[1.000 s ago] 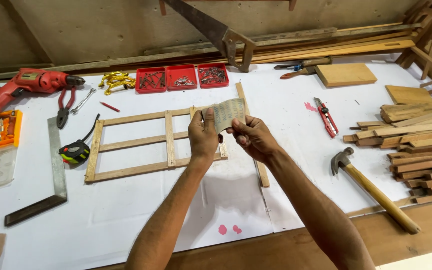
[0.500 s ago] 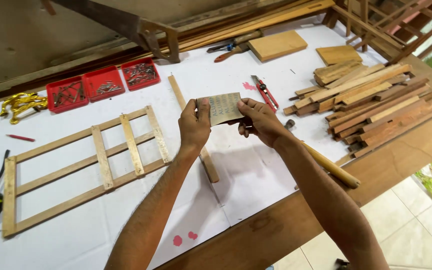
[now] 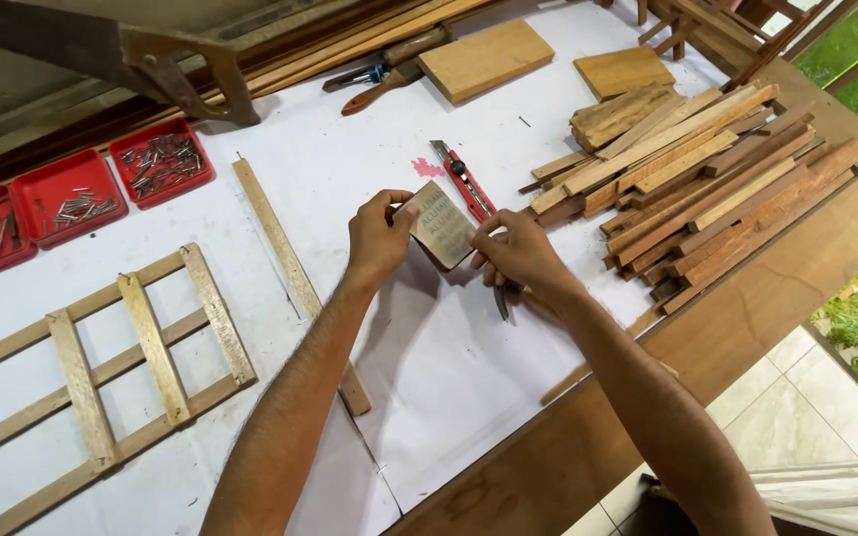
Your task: The person assembles a small wooden lattice frame on a workbench. They sand wooden slats with a sanding block, position slats across the frame, hammer nails to fasten them, and measure parts with a tape measure and folding ruler while fitting pieces together.
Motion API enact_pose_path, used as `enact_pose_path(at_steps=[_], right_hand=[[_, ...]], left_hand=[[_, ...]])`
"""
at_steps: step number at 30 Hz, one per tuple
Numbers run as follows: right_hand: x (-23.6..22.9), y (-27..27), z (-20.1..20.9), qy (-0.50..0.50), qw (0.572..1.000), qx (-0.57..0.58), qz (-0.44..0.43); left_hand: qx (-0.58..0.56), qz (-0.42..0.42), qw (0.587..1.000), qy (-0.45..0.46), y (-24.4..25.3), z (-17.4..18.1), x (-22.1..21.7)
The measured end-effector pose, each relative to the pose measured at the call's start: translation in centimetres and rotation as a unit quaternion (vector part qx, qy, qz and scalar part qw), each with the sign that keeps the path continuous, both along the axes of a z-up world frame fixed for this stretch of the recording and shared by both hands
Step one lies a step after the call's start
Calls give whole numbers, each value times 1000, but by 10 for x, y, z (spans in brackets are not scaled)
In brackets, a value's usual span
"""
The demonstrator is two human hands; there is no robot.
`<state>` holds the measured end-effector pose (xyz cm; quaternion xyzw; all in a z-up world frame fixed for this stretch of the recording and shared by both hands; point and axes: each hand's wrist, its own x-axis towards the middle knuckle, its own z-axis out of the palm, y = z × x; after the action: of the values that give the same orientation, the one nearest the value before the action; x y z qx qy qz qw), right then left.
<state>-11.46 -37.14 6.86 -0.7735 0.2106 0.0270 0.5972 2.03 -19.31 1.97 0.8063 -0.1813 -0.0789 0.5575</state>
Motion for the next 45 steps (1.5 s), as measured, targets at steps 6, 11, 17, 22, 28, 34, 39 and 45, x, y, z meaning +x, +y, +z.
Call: enact_pose_path(at_steps=[6,11,17,22,28,34,39,45], right_hand=[[30,-13,-20,23,983,-183,15],[42,-12,-24,57,970,-233,31],[42,-7,-29,18,959,-280,24],[41,-8,-25,12,958,-285,30],[41,15,3,-64,942,-327,30],[51,86,0,-178,924,-318,115],[63,136,-16,-213,888,-319,253],[73,159,-36,-234,852,-323,338]], left_hand=[[42,14,998,-38,-28,-28,32],[75,4,984,-162,-36,-58,44],[82,1,983,-164,-36,-55,33],[51,-13,990,-133,-11,-33,30],[102,-16,973,-205,67,17,14],[202,50,957,-204,149,45,-13],[347,-18,917,-198,195,30,-22],[394,-83,899,-170,206,21,-26]])
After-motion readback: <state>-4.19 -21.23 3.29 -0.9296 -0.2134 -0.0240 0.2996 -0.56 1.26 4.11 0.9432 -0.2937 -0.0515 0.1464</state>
